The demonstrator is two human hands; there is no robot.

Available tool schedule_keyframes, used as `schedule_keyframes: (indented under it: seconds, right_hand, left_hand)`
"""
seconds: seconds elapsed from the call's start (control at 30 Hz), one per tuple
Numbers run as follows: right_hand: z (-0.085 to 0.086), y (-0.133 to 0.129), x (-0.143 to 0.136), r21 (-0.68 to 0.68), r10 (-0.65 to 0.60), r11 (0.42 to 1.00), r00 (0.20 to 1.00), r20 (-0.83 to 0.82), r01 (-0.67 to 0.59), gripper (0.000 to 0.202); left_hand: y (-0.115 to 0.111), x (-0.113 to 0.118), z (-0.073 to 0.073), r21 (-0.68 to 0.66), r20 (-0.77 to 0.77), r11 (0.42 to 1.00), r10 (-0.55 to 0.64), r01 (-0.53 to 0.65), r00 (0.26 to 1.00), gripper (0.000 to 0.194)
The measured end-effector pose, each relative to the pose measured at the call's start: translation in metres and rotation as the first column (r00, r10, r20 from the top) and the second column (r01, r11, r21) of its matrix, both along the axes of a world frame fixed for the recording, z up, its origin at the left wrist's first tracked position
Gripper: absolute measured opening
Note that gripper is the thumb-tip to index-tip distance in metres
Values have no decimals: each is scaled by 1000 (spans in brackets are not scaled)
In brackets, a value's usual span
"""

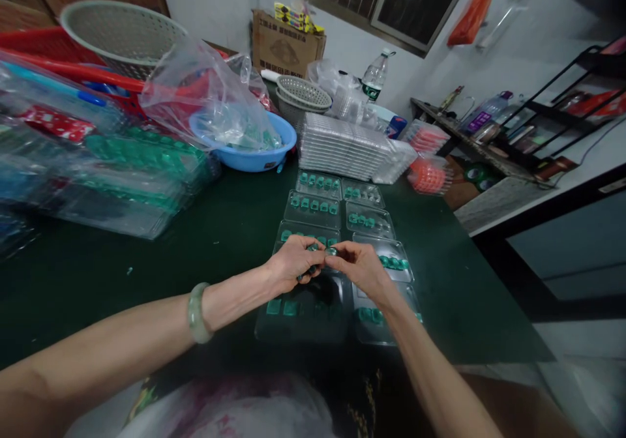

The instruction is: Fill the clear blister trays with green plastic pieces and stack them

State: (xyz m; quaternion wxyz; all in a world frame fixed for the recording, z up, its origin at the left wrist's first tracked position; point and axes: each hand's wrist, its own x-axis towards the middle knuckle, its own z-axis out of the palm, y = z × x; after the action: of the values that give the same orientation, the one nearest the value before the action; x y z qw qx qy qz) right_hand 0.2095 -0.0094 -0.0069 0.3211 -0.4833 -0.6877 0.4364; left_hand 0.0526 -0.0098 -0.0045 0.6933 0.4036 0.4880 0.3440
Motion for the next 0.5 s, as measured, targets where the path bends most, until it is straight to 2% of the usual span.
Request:
schedule_keyframes:
  seconds: [0.17,0.4,0.47,0.5]
  right_hand:
    - [4,4,7,42,137,989,982,127,-144,26]
    - [-1,-2,-8,331,-75,942,926,371,-57,27]
    - [-4,-6,-12,381,-144,924,881,451,-45,27]
    - [-5,-8,-14,402,-176,915,863,474,-34,28]
  left_hand:
    - [1,-3,1,-2,-33,999,-51,51,998,13]
    - [6,-2,-3,63,-224,996,-53,69,973,6]
    - [7,-2,-6,214,-338,972,-19,97,941,5]
    - [7,-2,-8,330,-396,937,25,117,918,6]
